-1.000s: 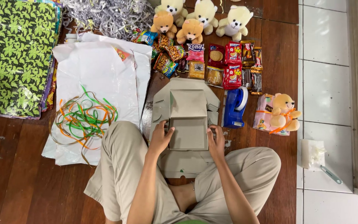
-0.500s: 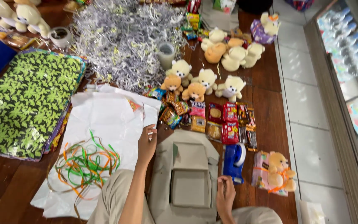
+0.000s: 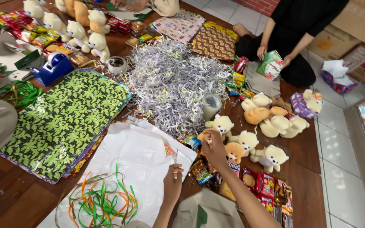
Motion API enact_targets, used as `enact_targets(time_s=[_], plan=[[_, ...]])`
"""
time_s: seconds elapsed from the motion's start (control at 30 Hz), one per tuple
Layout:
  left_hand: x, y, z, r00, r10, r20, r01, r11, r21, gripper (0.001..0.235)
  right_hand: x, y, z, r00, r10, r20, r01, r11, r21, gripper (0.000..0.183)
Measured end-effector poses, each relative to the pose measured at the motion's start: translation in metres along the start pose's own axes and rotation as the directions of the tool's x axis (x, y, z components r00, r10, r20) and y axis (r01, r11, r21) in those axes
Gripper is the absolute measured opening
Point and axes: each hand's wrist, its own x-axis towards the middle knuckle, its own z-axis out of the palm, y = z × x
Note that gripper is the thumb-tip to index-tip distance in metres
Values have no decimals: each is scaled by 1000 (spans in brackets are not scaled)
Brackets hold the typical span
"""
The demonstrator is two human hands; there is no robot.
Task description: Assembling a gift hamper by filling a box with shredded paper and snacks, then wrapping it with decorative paper
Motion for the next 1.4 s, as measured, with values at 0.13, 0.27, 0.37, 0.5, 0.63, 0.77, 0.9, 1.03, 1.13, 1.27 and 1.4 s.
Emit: enact_targets(time_s=[0.13,0.27,0.37,0.5,0.63,0.77,0.9,1.03,1.13,1.27,1.4], plan=[[10,-1,1,994,-114,-4,114,993,25,25,121,29,42,992,-11,129,18,999,-52,47],[22,-12,6,965,-259,-36,256,964,-78,26,201,42,70,971,139,193,-67,939,-336,71],[27,-15,10,937,-350,-27,348,936,-52,26,221,46,84,943,247,225,-135,899,-417,80],[26,3,12,896,-444,23,444,896,18,30,218,54,105,882,382,276,-242,869,-431,86],[23,-9,15,917,-398,33,397,917,32,26,221,74,116,879,381,286,-290,904,-313,86],[22,0,13,918,-394,47,393,919,32,24,236,98,107,965,231,122,-227,973,-44,39],[21,8,10,916,-399,48,399,917,3,23,235,53,60,943,333,-1,-329,930,165,76],[17,14,6,931,-364,25,364,931,4,21,227,23,25,885,466,-11,-439,841,317,90],[18,4,6,950,-311,9,312,950,-37,25,217,15,11,883,468,-16,-447,852,274,88],[16,3,7,951,-308,29,309,951,-26,26,205,36,20,847,531,16,-508,801,316,85],[19,3,4,951,-303,65,307,950,-60,29,184,22,22,812,583,14,-521,714,467,83]])
